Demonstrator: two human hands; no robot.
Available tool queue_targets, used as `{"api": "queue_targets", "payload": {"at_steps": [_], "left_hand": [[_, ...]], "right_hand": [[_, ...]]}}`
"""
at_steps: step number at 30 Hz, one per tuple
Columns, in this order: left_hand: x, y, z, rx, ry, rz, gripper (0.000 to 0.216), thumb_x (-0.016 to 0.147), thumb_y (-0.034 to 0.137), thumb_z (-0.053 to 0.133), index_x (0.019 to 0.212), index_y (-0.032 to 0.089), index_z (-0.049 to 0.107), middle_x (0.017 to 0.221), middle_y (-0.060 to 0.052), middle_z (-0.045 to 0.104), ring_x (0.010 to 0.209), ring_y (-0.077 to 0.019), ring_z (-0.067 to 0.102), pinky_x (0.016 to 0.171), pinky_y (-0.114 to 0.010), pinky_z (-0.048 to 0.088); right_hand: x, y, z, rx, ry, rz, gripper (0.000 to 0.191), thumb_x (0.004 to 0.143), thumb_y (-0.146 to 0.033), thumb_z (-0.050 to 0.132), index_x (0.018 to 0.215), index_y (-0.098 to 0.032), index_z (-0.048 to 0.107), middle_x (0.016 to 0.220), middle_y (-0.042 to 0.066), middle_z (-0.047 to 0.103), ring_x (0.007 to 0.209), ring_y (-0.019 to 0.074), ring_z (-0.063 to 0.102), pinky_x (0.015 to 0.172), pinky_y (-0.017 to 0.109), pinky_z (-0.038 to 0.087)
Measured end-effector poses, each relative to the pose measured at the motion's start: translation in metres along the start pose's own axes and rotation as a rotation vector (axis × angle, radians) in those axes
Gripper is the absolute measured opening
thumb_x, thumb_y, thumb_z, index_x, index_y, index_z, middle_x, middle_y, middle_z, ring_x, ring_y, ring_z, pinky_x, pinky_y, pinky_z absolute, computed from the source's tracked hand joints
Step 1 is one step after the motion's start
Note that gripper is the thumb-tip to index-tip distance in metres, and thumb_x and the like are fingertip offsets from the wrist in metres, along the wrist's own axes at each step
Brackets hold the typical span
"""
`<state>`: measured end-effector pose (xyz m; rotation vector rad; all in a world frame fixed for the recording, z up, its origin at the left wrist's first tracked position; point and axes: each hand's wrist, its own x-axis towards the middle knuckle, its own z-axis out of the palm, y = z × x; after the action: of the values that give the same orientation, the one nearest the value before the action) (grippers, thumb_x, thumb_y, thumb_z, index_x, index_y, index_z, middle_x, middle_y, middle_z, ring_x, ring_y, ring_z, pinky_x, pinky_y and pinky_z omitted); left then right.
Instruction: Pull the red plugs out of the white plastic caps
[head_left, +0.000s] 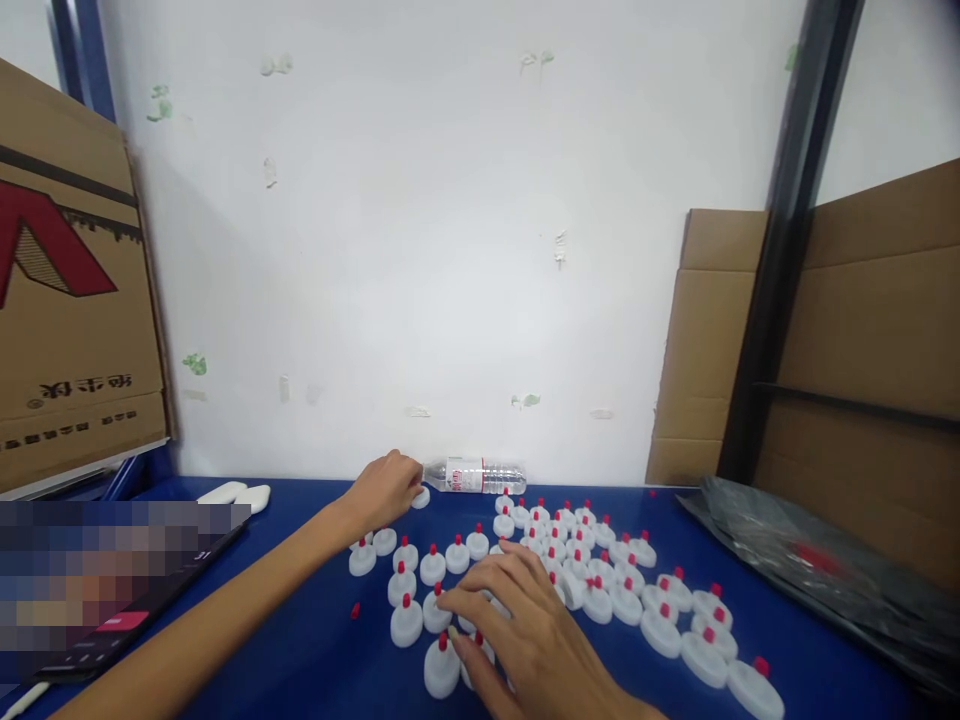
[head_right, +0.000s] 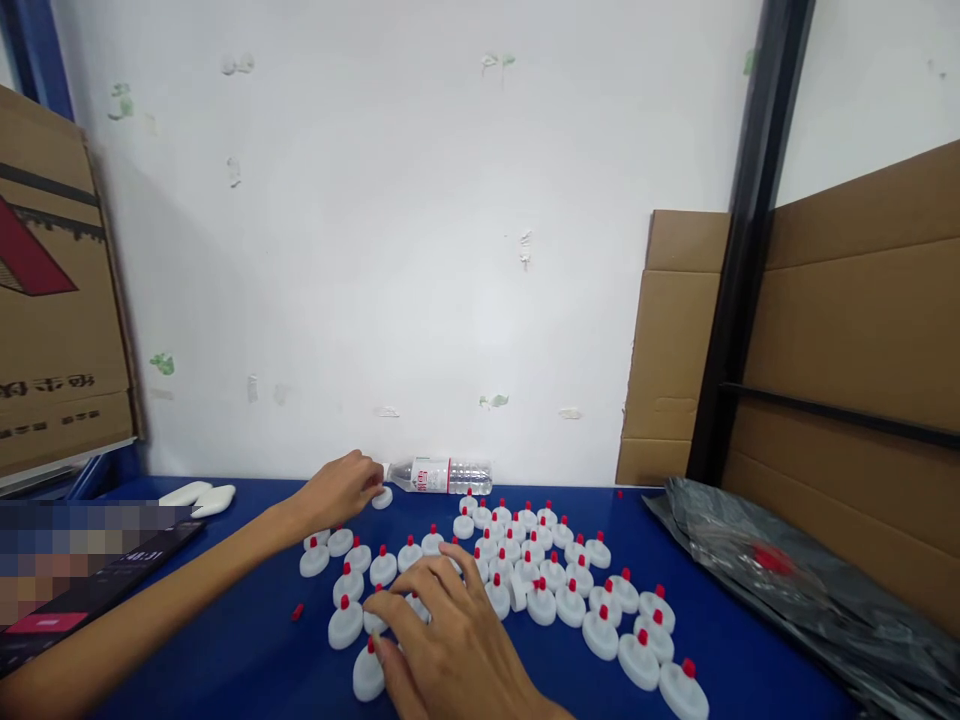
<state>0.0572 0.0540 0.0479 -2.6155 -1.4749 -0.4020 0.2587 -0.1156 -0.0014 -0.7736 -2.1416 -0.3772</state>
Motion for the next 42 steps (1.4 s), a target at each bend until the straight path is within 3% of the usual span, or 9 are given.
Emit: {"api": "queue_targets", "payload": {"at_steps": [3,6,10,19,22,26,29,36,42], "left_hand": [[-0.028,0.012,-0.024,-0.081,0.071,0.065,0.023,0.101,0.03,0.05,0.092,0.018,0.067,0.091,-0.006,0.069,0.092,-0.0237,0.063,0.081,-0.035,0.048],[-0.06,0.023,-0.042,-0.223,0.029,0.18,0.027,0.1,0.036,0.049,0.088,0.021,0.068,0.085,0.0,0.068,0.075,-0.0165,0.058,0.07,-0.026,0.044],[-0.087,0.035,-0.038,-0.677,-0.027,0.194,0.035,0.097,0.045,0.055,0.081,0.018,0.07,0.072,0.001,0.061,0.063,-0.0132,0.046,0.059,-0.024,0.035],[-0.097,0.049,-0.019,-0.885,-0.132,0.172,0.031,0.091,0.046,0.066,0.088,0.018,0.079,0.072,0.001,0.065,0.063,-0.0117,0.044,0.058,-0.023,0.032],[-0.094,0.042,-0.024,-0.769,-0.186,0.163,0.037,0.096,0.045,0.057,0.081,0.016,0.075,0.069,-0.001,0.068,0.06,-0.0124,0.05,0.056,-0.023,0.034],[-0.093,0.019,-0.028,-0.22,-0.163,0.131,0.053,0.103,0.039,0.037,0.061,0.018,0.062,0.058,-0.004,0.064,0.055,-0.0172,0.055,0.055,-0.029,0.032],[-0.098,0.004,-0.022,0.081,-0.196,0.092,0.047,0.099,0.038,0.041,0.061,0.019,0.06,0.066,-0.009,0.07,0.063,-0.0263,0.065,0.056,-0.032,0.032],[-0.105,0.003,-0.01,0.082,-0.246,0.137,0.025,0.084,0.027,0.054,0.062,0.021,0.064,0.072,-0.011,0.072,0.066,-0.0302,0.068,0.054,-0.033,0.03],[-0.1,0.018,-0.038,-0.08,-0.138,0.196,0.035,0.097,0.03,0.048,0.069,0.021,0.067,0.063,-0.002,0.068,0.059,-0.0185,0.06,0.058,-0.03,0.033]], "right_hand": [[-0.001,0.001,-0.002,-0.082,0.027,0.028,0.031,0.094,-0.016,0.055,0.124,-0.019,0.059,0.107,0.007,0.069,0.103,0.0235,0.062,0.104,0.046,0.043],[-0.001,0.002,-0.006,-0.183,0.036,0.029,0.044,0.096,-0.024,0.057,0.138,-0.015,0.052,0.121,0.011,0.067,0.116,0.0275,0.058,0.108,0.049,0.039],[-0.002,0.003,-0.006,-0.18,0.001,0.077,0.053,0.093,-0.042,0.065,0.139,-0.019,0.053,0.119,0.007,0.069,0.116,0.0281,0.059,0.111,0.051,0.035],[-0.003,0.003,0.004,-0.04,0.025,0.141,0.014,0.088,-0.03,0.07,0.099,-0.024,0.064,0.085,-0.001,0.071,0.094,0.0244,0.066,0.104,0.053,0.037],[-0.001,0.002,0.002,-0.028,0.03,0.162,0.013,0.088,-0.025,0.067,0.101,-0.024,0.064,0.086,0.0,0.071,0.091,0.0241,0.065,0.104,0.055,0.038],[0.0,0.002,0.0,-0.04,0.029,0.177,0.013,0.087,-0.025,0.067,0.101,-0.023,0.065,0.087,0.002,0.071,0.093,0.0255,0.065,0.104,0.057,0.038],[-0.001,0.002,0.0,-0.018,0.025,0.165,0.012,0.087,-0.028,0.068,0.098,-0.023,0.065,0.084,0.002,0.071,0.089,0.0243,0.066,0.106,0.057,0.038],[0.001,0.0,-0.004,0.0,-0.028,0.069,0.013,0.086,-0.029,0.068,0.097,-0.022,0.065,0.081,0.002,0.072,0.085,0.0222,0.067,0.104,0.05,0.042],[0.0,0.0,-0.003,-0.013,-0.077,0.072,0.012,0.087,-0.028,0.067,0.098,-0.023,0.065,0.077,0.001,0.07,0.08,0.0209,0.066,0.103,0.049,0.043]]}}
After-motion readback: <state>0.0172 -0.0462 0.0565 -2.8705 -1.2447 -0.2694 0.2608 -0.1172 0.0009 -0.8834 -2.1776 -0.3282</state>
